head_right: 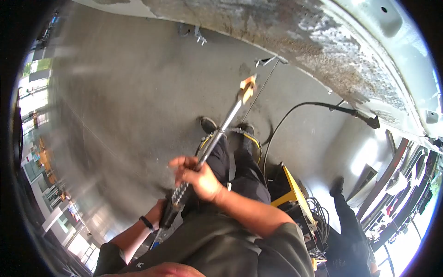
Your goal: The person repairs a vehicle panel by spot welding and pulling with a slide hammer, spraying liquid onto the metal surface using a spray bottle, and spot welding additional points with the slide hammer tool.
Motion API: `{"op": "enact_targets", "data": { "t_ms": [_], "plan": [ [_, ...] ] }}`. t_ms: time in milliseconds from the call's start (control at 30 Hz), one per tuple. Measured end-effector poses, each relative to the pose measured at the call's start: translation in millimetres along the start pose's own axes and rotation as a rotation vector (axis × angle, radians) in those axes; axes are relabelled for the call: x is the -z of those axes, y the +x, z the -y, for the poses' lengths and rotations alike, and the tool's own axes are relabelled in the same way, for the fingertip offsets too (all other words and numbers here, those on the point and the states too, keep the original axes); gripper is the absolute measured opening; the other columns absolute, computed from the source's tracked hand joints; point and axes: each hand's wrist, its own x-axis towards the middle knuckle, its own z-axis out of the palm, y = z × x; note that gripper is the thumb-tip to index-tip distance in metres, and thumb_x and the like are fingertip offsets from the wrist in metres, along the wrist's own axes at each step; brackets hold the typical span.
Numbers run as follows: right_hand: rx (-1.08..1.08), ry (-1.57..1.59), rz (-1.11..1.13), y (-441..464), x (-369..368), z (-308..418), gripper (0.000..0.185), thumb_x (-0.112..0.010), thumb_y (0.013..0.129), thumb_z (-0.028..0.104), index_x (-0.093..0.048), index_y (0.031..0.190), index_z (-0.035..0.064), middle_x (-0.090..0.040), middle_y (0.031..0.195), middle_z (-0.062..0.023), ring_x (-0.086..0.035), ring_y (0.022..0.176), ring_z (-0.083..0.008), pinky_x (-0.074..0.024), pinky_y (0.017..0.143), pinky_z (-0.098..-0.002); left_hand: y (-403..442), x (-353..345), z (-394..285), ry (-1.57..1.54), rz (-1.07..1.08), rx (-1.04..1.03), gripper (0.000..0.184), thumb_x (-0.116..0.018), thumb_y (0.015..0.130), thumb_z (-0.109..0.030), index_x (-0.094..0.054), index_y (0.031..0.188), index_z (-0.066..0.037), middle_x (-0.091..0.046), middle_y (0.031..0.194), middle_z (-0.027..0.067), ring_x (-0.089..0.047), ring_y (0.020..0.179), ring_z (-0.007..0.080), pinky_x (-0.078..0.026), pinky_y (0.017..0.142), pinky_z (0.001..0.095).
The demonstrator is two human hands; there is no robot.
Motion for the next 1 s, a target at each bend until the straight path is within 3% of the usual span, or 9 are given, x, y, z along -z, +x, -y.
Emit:
{"op": "enact_targets", "data": {
  "t_ms": [33, 367, 467, 567, 667, 767, 867, 933, 1000],
  "plan": [
    [0.060, 0.069, 0.020, 7, 3, 4, 0.039, -0.066, 0.095, 0.008, -0.058, 0.132, -0.0041, -0.066, 0.085, -0.0078, -0.066, 0.078, -0.0198, -0.0550, 0.078, -0.0336, -1, -3, 1, 0.018, 0.077, -0.107, 0.050, -0.034, 0.109, -0.046, -0.069, 0.107, -0.010, -0.069, 0.079, 0.0028, -0.065, 0.062, 0.0158, -0.054, 0.054, 0.0332],
    [0.084, -0.042, -0.070, 30, 6, 67, 0.031, -0.064, 0.094, 0.010, -0.063, 0.122, -0.0023, -0.065, 0.081, -0.0073, -0.065, 0.076, -0.0182, -0.0528, 0.074, -0.0329, 20, -28, -28, -0.044, 0.162, -0.186, 0.041, -0.043, 0.106, -0.041, -0.067, 0.101, -0.008, -0.068, 0.080, 0.0026, -0.066, 0.065, 0.0160, -0.055, 0.059, 0.0319],
    [0.062, -0.027, -0.033, 29, 6, 70, 0.035, -0.066, 0.092, 0.010, -0.063, 0.124, -0.0027, -0.065, 0.091, -0.0049, -0.066, 0.076, -0.0161, -0.0531, 0.074, -0.0296, 25, -24, -28, 0.029, 0.204, -0.245, 0.039, -0.043, 0.106, -0.040, -0.067, 0.103, -0.008, -0.069, 0.083, 0.0027, -0.066, 0.066, 0.0151, -0.055, 0.060, 0.0310],
    [0.075, -0.037, -0.019, 29, 5, 71, 0.033, -0.065, 0.094, 0.010, -0.063, 0.124, -0.0033, -0.064, 0.080, -0.0059, -0.065, 0.075, -0.0180, -0.0531, 0.076, -0.0325, 26, -25, -31, 0.073, 0.163, -0.252, 0.038, -0.044, 0.106, -0.039, -0.067, 0.104, -0.008, -0.069, 0.083, 0.0030, -0.066, 0.066, 0.0150, -0.056, 0.060, 0.0316],
    [0.062, -0.038, -0.042, 29, 2, 74, 0.036, -0.066, 0.093, 0.010, -0.062, 0.126, -0.0032, -0.064, 0.079, -0.0053, -0.065, 0.074, -0.0179, -0.0534, 0.077, -0.0324, 42, -9, -21, 0.076, 0.162, -0.213, 0.039, -0.043, 0.107, -0.038, -0.067, 0.106, -0.007, -0.070, 0.084, 0.0043, -0.066, 0.067, 0.0167, -0.056, 0.059, 0.0330],
    [0.109, -0.028, -0.006, 29, 6, 72, 0.047, -0.065, 0.092, 0.012, -0.055, 0.135, -0.0054, -0.065, 0.078, -0.0072, -0.066, 0.073, -0.0187, -0.0533, 0.077, -0.0321, 42, -8, -23, 0.014, 0.225, -0.144, 0.044, -0.042, 0.106, -0.045, -0.067, 0.109, -0.008, -0.070, 0.084, 0.0057, -0.067, 0.067, 0.0193, -0.057, 0.059, 0.0350],
    [0.262, -0.032, 0.074, 35, 22, 88, 0.059, -0.067, 0.092, 0.015, -0.049, 0.143, -0.0070, -0.066, 0.081, -0.0087, -0.068, 0.077, -0.0183, -0.0534, 0.077, -0.0307, 30, -24, -30, -0.067, 0.144, -0.113, 0.054, -0.042, 0.104, -0.056, -0.067, 0.114, -0.009, -0.070, 0.086, 0.0072, -0.067, 0.067, 0.0216, -0.058, 0.059, 0.0365],
    [0.382, -0.113, 0.049, 52, 38, 125, 0.065, -0.064, 0.092, 0.016, -0.040, 0.147, -0.0099, -0.069, 0.077, -0.0116, -0.067, 0.072, -0.0214, -0.0535, 0.077, -0.0331, 40, -10, -22, 0.004, 0.174, -0.145, 0.059, -0.041, 0.102, -0.061, -0.067, 0.116, -0.010, -0.071, 0.087, 0.0068, -0.067, 0.065, 0.0218, -0.059, 0.058, 0.0366],
    [0.417, -0.094, 0.029, 68, 52, 174, 0.066, -0.067, 0.092, 0.019, -0.043, 0.147, -0.0084, -0.067, 0.080, -0.0099, -0.068, 0.075, -0.0198, -0.0539, 0.072, -0.0304, 45, -8, -18, 0.022, 0.169, -0.137, 0.063, -0.041, 0.102, -0.065, -0.067, 0.119, -0.010, -0.070, 0.088, 0.0061, -0.067, 0.064, 0.0217, -0.059, 0.058, 0.0365]
  ]
}}
